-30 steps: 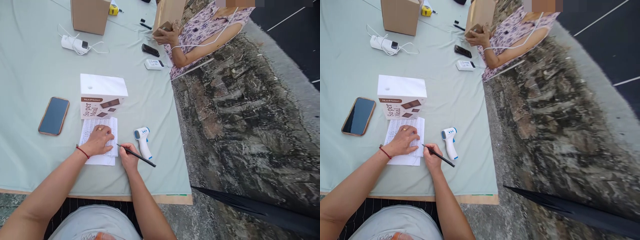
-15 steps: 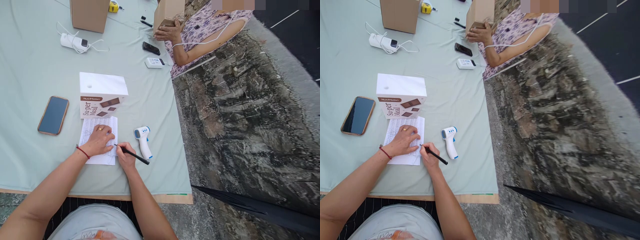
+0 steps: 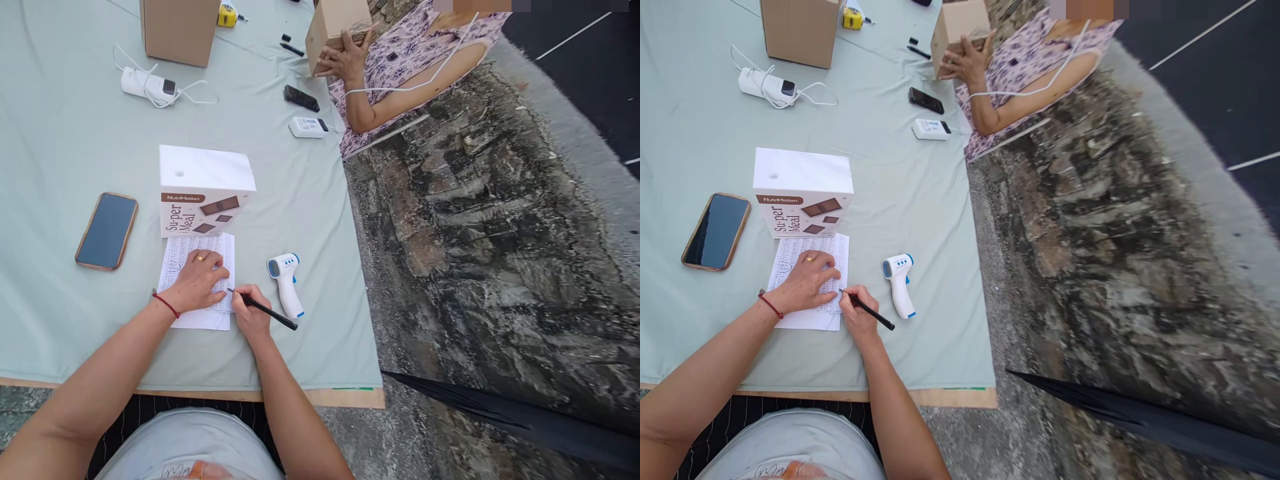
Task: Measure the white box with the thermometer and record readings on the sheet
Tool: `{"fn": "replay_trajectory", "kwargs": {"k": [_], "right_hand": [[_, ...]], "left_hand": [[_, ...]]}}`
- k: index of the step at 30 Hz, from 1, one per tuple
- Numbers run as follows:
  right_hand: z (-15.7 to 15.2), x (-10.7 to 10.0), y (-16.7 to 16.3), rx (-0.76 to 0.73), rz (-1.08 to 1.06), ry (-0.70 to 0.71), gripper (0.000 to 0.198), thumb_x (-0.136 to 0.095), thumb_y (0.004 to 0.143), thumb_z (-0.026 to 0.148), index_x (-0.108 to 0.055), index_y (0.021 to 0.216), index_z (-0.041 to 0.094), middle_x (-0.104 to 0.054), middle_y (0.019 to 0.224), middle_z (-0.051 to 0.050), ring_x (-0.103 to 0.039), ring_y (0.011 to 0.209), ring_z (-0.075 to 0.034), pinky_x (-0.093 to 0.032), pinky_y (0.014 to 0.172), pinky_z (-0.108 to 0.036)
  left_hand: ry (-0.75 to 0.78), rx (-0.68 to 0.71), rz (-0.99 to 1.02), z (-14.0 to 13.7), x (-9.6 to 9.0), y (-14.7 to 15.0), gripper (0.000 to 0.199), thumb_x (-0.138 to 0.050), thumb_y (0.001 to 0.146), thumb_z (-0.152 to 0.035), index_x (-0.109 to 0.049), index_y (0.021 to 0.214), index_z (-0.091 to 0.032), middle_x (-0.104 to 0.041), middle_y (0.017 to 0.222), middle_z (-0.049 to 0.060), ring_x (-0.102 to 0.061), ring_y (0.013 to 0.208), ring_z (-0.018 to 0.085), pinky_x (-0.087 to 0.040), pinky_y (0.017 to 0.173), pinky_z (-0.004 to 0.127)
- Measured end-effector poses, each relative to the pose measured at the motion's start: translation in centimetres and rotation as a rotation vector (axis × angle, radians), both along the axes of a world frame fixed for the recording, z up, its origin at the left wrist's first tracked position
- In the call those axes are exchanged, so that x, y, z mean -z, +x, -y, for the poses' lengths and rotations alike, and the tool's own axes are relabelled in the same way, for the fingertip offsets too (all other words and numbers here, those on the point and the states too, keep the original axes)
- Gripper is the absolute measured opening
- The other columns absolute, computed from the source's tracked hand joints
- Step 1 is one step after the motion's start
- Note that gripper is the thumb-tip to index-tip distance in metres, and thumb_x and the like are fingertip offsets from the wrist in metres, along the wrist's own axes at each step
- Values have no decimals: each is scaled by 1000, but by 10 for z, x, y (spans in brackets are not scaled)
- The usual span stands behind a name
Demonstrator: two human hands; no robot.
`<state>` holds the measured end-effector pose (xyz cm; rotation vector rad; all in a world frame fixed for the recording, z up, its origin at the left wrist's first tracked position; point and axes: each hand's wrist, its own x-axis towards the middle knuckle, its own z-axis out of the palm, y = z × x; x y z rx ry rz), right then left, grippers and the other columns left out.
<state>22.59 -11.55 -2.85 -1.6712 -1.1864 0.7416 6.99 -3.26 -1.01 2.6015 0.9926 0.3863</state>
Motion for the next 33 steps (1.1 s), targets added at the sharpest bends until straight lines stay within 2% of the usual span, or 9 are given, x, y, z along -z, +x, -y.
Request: {"fn": "replay_trajectory", "kwargs": {"k": [13, 33], "right_hand": [[1, 1, 0, 41, -23, -6, 15, -55, 74, 35, -57, 66, 22, -56, 58, 4, -47, 55, -13, -41, 54, -27], [1, 3, 2, 8, 24, 1, 13, -53, 73, 33, -54, 65, 23, -53, 57, 5, -45, 54, -13, -40, 55, -27]], "left_hand": [[0, -1, 8, 0, 2, 0, 22, -67, 81, -34, -69, 98, -19, -59, 111, 9, -52, 103, 28, -37, 97, 47], [-27, 5, 12, 0, 0, 0, 24, -67, 82, -35, -69, 100, -19, -59, 112, 11, -51, 104, 29, -37, 96, 49]]}}
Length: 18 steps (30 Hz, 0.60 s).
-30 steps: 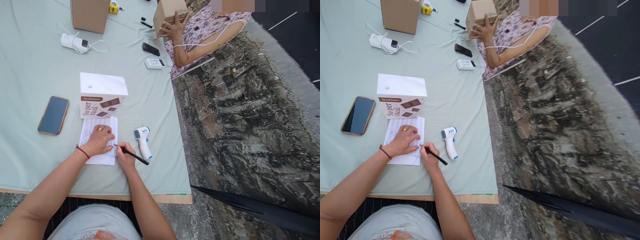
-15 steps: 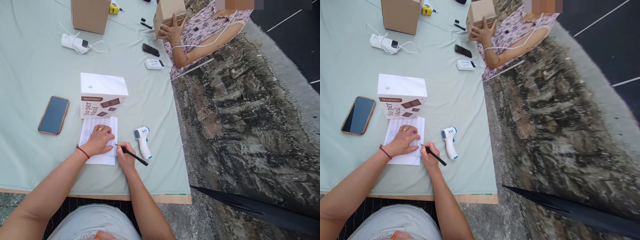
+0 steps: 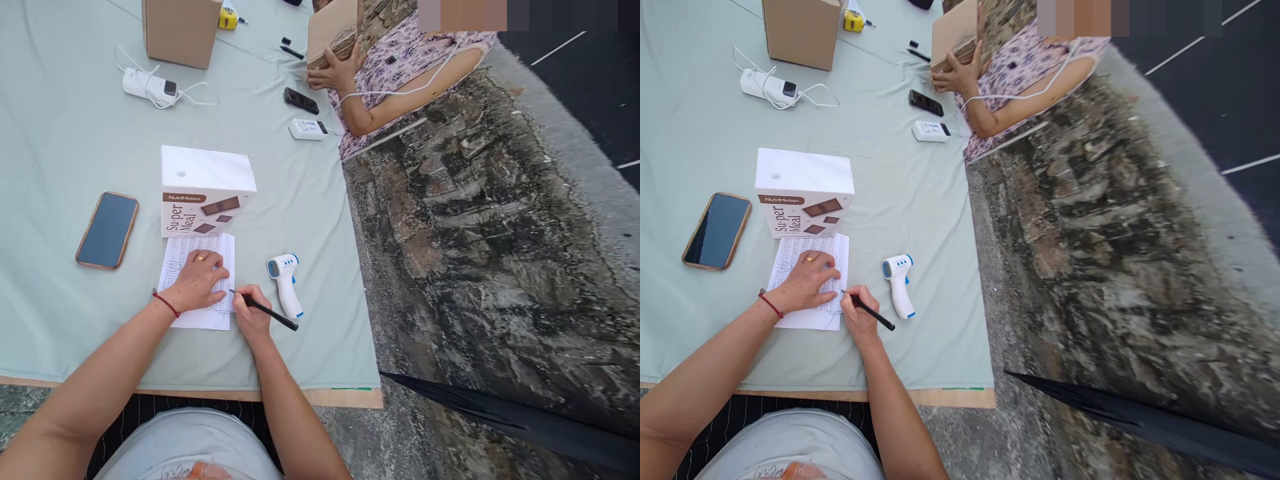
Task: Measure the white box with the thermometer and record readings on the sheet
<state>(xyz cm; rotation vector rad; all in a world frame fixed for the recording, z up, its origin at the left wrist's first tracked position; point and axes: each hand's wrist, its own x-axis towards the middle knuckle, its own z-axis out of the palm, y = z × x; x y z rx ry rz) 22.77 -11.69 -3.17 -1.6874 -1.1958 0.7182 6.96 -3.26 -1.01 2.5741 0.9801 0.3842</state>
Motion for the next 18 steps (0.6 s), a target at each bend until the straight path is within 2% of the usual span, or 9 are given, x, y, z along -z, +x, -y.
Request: {"fn": "replay_trajectory", "kwargs": {"k": [7, 18], "right_hand": [[2, 2, -1, 82, -35, -5, 14, -54, 74, 34, -55, 66, 23, -57, 59, 4, -47, 57, -13, -41, 56, -27], [2, 2, -1, 69, -4, 4, 13, -54, 75, 32, -53, 66, 23, -53, 59, 4, -46, 57, -13, -41, 56, -28]], "left_hand": [[17, -3, 2, 0, 0, 0, 23, -67, 81, -35, -69, 99, -19, -59, 111, 10, -51, 102, 28, -38, 96, 48], [16, -5, -4, 0, 1, 0, 24, -68, 81, -35, -69, 99, -19, -60, 111, 9, -52, 102, 28, -38, 97, 47]]}}
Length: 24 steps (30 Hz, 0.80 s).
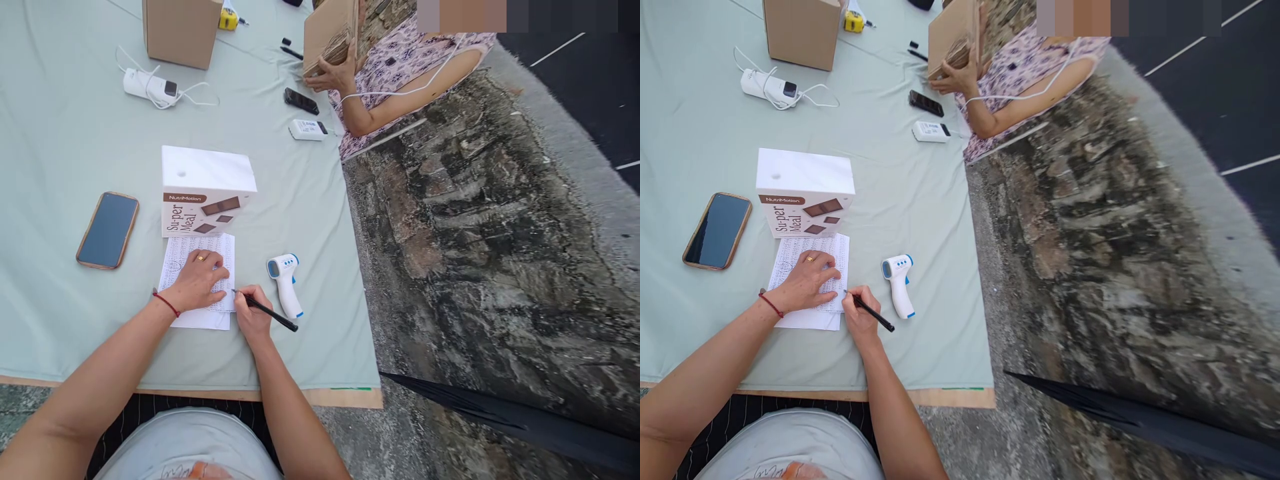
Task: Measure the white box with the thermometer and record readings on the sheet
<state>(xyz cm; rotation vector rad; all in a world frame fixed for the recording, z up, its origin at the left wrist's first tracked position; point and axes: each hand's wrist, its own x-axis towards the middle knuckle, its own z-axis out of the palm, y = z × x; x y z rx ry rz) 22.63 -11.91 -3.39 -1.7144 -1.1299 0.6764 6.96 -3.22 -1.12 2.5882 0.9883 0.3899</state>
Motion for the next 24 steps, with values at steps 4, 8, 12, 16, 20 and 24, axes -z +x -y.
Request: {"fn": "replay_trajectory", "kwargs": {"k": [4, 8, 12, 16, 20, 24], "right_hand": [[1, 6, 3, 48, 63, 90, 16, -52, 85, 35, -59, 82, 22, -61, 73, 1, -53, 66, -15, -47, 63, -30], [2, 14, 14, -67, 274, 241, 20, -48, 92, 29, -64, 102, 22, -65, 92, -6, -61, 87, -20, -53, 79, -36], [2, 24, 31, -179, 485, 249, 38, -39, 94, 17, -62, 123, 24, -61, 103, -9, -61, 97, -22, -54, 84, -42], [0, 28, 43, -253, 622, 197, 46, -34, 95, 13, -60, 132, 22, -61, 104, -13, -60, 98, -25, -54, 86, -47], [0, 23, 47, -310, 667, 195, 47, -32, 96, 12, -61, 131, 22, -61, 106, -13, -59, 98, -24, -54, 87, -47], [5, 15, 57, -176, 659, 222, 39, -40, 96, 21, -61, 129, 25, -60, 109, -12, -59, 102, -25, -51, 91, -49]], "left_hand": [[18, 0, 30, -1, 2, 0, 22, -67, 80, -34, -68, 98, -19, -62, 109, 9, -54, 102, 28, -39, 96, 47], [55, -89, 209, -4, -3, -1, 16, -52, 91, -26, -64, 97, -18, -66, 97, 8, -57, 90, 23, -44, 85, 40], [187, -320, 439, -8, -13, -7, 14, -45, 93, -26, -58, 89, -21, -61, 77, 4, -56, 74, 20, -44, 77, 40], [280, -555, 640, -15, -17, -21, 6, -50, 91, -29, -50, 91, -23, -55, 78, 3, -54, 74, 20, -46, 78, 42], [272, -754, 811, -27, -11, -36, 32, -62, 84, -38, -45, 106, -23, -53, 103, 8, -54, 97, 24, -47, 89, 47], [47, -762, 843, -46, 4, -45, 79, -76, 75, -48, -33, 136, -24, -38, 141, 16, -42, 132, 33, -36, 111, 56]]}}
